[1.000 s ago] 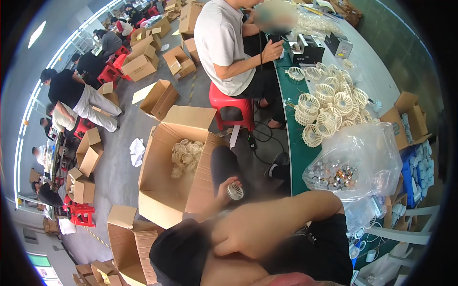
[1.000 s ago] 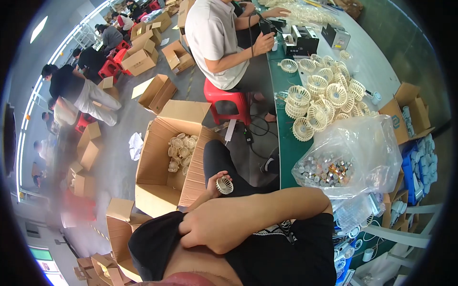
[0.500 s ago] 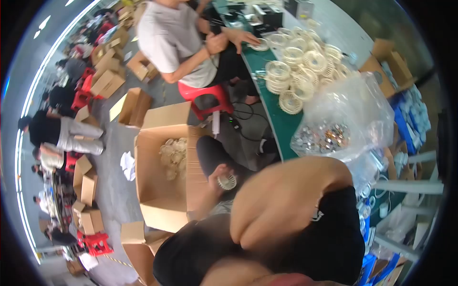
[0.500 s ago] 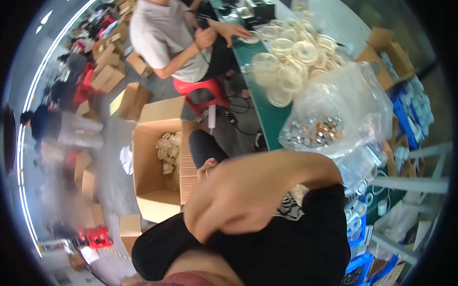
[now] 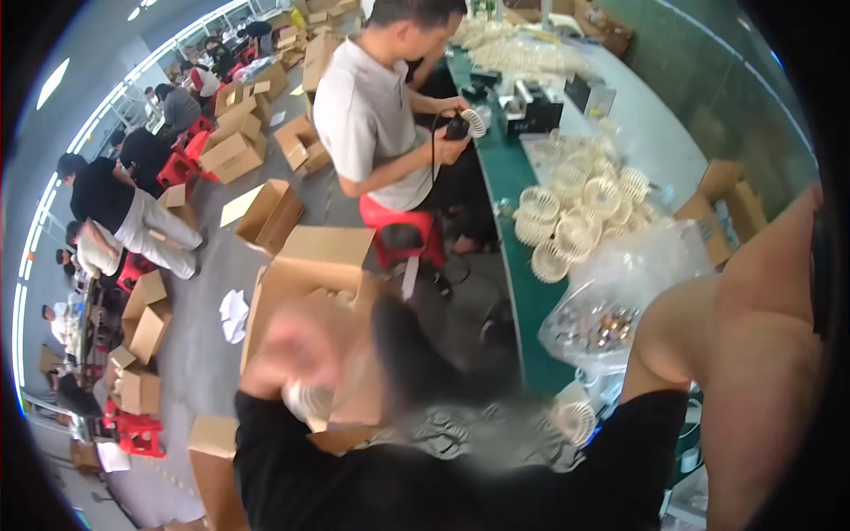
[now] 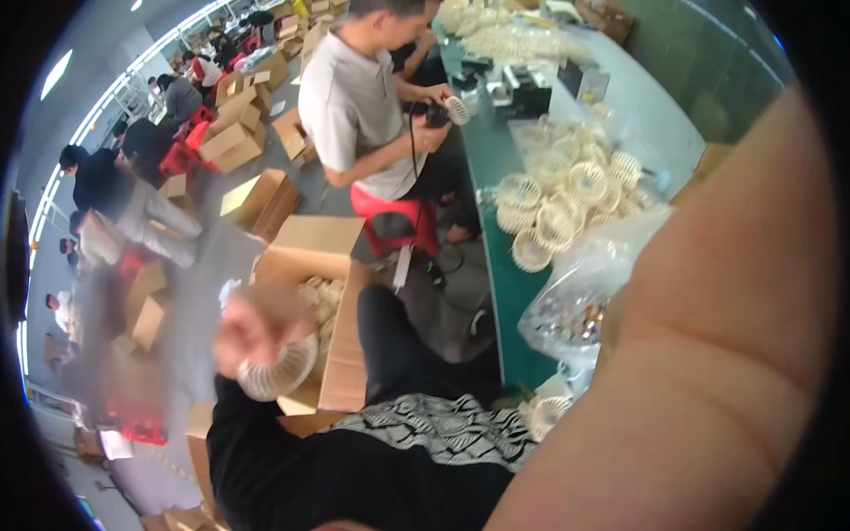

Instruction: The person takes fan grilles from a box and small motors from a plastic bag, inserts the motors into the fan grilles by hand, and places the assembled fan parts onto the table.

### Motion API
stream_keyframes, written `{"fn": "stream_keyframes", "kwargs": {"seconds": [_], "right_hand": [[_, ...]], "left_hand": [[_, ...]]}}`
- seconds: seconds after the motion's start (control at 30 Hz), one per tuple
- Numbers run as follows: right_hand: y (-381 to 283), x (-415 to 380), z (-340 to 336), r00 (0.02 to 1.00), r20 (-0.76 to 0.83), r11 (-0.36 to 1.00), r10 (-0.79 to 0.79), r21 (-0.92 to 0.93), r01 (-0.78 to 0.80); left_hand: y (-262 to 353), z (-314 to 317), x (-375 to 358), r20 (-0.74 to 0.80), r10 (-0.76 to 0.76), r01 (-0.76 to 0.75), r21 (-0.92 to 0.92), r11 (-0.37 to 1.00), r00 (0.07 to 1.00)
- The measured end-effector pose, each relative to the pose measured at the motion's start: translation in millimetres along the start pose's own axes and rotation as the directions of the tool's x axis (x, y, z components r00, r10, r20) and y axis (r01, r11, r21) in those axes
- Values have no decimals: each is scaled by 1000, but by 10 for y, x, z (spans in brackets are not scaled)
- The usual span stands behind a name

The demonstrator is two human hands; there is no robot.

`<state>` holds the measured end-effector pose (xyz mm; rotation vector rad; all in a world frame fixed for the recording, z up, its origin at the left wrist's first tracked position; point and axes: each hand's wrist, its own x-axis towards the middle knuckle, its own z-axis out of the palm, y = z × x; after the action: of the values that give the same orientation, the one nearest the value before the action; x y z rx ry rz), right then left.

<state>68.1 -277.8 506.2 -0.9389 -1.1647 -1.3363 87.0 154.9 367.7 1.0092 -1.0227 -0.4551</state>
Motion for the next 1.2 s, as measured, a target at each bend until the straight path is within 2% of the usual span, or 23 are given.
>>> {"fn": "stream_keyframes", "kwargs": {"seconds": [0.03,0.07,0.13,0.2,0.27,0.4,0.53,0.67,1.2], "right_hand": [[-58,85,-40,1000,9,1000,-26,0,26],[-169,190,-65,996,18,996,-84,-1,84],[-403,456,-102,980,13,980,-197,15,197],[-501,753,-145,968,-4,968,-251,-8,251],[-709,1044,-156,950,24,950,-310,-20,311],[-1002,1274,-151,930,50,929,-364,-55,367],[-1051,1225,-262,943,42,937,-330,-107,332],[-971,1165,-233,964,73,949,-257,-170,266],[-828,1030,-293,981,43,955,-190,-222,195]], "left_hand": [[323,109,83,81,74,-86,166,982,994],[585,152,278,263,242,-303,222,927,934],[1107,205,594,606,453,-682,212,700,654],[1484,616,866,557,617,-826,283,488,556],[1839,811,1041,654,619,-894,231,384,435],[2250,1088,1010,775,564,-957,191,218,284],[2239,1094,1025,825,473,-951,259,168,308],[2227,1052,1038,833,461,-952,276,134,306],[2130,913,938,843,422,-942,316,111,333]]}}
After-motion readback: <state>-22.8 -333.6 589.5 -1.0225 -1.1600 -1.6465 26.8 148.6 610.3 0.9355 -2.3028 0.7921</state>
